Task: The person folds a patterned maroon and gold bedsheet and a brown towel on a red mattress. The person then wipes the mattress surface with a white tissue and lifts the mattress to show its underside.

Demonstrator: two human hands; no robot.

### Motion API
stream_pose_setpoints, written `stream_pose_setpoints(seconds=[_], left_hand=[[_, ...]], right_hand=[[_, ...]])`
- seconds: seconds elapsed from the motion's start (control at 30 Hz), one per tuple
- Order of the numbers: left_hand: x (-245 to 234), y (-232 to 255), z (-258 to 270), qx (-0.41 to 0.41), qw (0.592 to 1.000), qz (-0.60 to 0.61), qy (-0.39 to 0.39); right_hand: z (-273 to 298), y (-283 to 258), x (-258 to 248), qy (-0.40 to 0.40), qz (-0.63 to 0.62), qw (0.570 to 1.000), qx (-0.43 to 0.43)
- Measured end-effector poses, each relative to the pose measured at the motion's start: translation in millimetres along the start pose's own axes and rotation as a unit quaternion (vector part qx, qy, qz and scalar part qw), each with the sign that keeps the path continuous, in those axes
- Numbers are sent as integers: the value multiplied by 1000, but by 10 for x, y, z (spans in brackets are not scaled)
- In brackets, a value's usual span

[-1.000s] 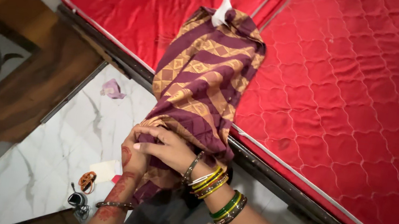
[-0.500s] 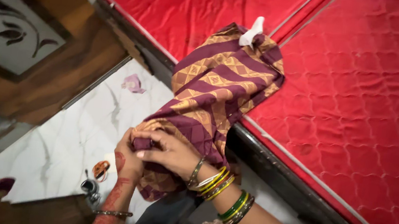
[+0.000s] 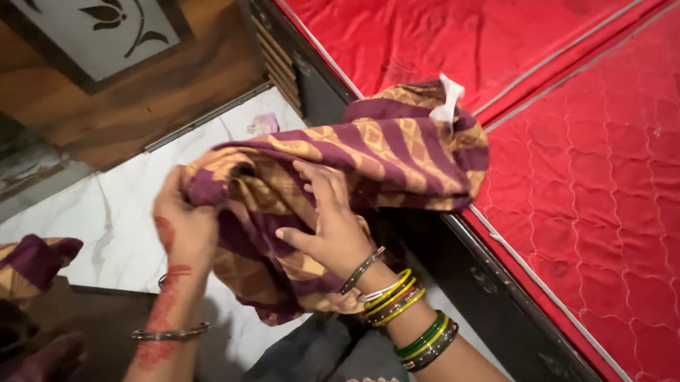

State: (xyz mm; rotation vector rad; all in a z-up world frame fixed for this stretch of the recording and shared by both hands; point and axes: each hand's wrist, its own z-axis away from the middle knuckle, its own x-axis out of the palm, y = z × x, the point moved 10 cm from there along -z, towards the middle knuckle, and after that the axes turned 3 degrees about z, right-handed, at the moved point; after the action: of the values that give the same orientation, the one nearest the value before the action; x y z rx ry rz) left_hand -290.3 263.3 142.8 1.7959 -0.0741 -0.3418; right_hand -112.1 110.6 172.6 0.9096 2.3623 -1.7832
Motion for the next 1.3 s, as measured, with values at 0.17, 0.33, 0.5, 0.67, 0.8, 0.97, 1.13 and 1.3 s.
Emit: stream_pose_setpoints(seconds=[0.17,0.33,0.5,0.67,0.8,0.97,1.13,1.3], left_hand=[[-739,302,-149,52,996,29,68],[-1376,767,-254,111,986,-44,119],[-1758,1126,-286,163,977,3,137],[-1945,1515,-257,180,970,16,163],[-1901,1725,-266,168,968,104,152],[-1806,1967,-248,200,966,69,146],[-1712,1724,-344,129,975,76,164],[-1547,1601,-364,131,980,74,133]], right_hand=[[41,-105,367,-58,36,996,54],[-16,-241,698,-100,14,992,80],[-213,-544,895,-102,51,993,9],[-369,-925,1068,-108,79,990,-45],[-410,-1071,1146,-111,58,992,-33],[-463,-1096,1095,-93,114,989,-23],[-480,-1097,942,-51,151,987,-30],[-459,-1183,849,-45,67,997,-20]])
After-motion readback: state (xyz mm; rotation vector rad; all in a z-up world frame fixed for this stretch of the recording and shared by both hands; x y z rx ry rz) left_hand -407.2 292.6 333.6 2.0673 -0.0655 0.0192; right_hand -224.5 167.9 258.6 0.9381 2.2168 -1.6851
